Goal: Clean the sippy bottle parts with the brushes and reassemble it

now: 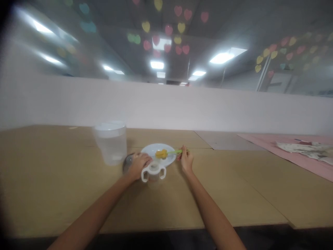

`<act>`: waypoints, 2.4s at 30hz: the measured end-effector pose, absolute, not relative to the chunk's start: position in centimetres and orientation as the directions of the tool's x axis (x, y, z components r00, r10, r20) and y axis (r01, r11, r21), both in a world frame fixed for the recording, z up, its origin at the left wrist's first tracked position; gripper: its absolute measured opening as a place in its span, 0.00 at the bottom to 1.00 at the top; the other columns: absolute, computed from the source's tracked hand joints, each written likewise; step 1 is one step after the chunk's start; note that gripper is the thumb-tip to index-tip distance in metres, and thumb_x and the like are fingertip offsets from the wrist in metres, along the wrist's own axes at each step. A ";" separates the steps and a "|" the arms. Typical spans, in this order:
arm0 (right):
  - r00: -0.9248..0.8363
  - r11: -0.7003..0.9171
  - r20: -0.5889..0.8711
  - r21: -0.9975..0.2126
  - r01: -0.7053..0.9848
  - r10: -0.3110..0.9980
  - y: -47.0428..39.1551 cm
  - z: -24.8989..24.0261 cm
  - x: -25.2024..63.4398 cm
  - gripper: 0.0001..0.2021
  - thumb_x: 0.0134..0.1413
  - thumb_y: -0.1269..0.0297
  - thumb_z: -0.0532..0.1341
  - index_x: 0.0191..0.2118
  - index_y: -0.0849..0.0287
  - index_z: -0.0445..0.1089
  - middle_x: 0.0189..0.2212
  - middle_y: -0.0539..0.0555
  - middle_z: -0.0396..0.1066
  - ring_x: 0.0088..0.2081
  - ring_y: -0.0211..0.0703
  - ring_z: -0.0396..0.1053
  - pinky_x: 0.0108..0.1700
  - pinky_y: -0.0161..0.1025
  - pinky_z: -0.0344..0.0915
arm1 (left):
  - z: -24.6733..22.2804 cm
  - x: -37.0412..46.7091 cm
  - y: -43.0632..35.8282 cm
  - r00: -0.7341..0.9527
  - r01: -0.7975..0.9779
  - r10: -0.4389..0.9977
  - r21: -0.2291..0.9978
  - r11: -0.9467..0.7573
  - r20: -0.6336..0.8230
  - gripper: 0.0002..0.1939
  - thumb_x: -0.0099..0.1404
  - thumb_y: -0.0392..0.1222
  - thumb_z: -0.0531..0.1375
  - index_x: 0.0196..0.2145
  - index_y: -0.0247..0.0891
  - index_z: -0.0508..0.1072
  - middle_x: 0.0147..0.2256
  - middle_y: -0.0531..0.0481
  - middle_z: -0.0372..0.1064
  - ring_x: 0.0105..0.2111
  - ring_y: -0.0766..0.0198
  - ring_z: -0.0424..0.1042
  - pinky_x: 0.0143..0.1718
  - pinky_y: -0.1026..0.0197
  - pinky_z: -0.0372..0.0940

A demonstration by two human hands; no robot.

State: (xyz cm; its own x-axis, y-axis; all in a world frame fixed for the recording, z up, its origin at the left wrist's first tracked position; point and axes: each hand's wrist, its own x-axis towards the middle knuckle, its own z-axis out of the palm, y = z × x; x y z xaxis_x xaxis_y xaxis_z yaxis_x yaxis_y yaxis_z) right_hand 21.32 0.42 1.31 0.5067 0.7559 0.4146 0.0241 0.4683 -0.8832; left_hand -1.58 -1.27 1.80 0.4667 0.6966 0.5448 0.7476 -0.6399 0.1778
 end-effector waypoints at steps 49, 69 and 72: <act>0.342 0.296 0.096 -0.742 -0.602 0.935 0.5 1.8 21.8 0.10 0.52 0.63 0.57 0.24 0.62 0.64 0.12 0.46 0.65 0.14 0.28 0.63 0.18 0.21 0.65 | 1.6 -0.8 -0.8 0.067 0.191 0.714 0.693 -0.695 0.697 0.08 0.55 0.42 0.58 0.33 0.38 0.72 0.35 0.48 0.68 0.35 0.65 0.70 0.36 0.63 0.69; 0.329 0.275 0.088 -0.765 -0.582 0.940 -0.1 1.9 20.7 0.09 0.50 0.63 0.59 0.24 0.62 0.63 0.13 0.47 0.65 0.16 0.29 0.65 0.23 0.23 0.68 | 2.0 -0.4 -1.6 0.020 0.126 0.804 0.796 -0.592 0.595 0.12 0.52 0.43 0.60 0.34 0.36 0.74 0.34 0.47 0.74 0.32 0.63 0.73 0.35 0.62 0.70; 0.329 0.265 0.075 -0.769 -0.581 0.941 0.1 1.7 20.8 0.10 0.51 0.63 0.58 0.24 0.62 0.63 0.13 0.47 0.65 0.16 0.29 0.65 0.23 0.24 0.68 | 1.9 -0.3 -1.6 0.030 0.134 0.796 0.786 -0.603 0.605 0.12 0.52 0.43 0.60 0.34 0.36 0.74 0.35 0.47 0.74 0.32 0.63 0.73 0.35 0.63 0.70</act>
State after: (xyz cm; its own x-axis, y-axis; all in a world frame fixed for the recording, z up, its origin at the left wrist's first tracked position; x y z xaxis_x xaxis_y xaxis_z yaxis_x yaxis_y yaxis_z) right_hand 20.80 0.08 1.69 0.3291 0.9413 0.0750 -0.5813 0.2645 -0.7695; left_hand -0.35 -1.65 1.88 0.0297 0.7955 0.6052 0.1343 -0.6031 0.7863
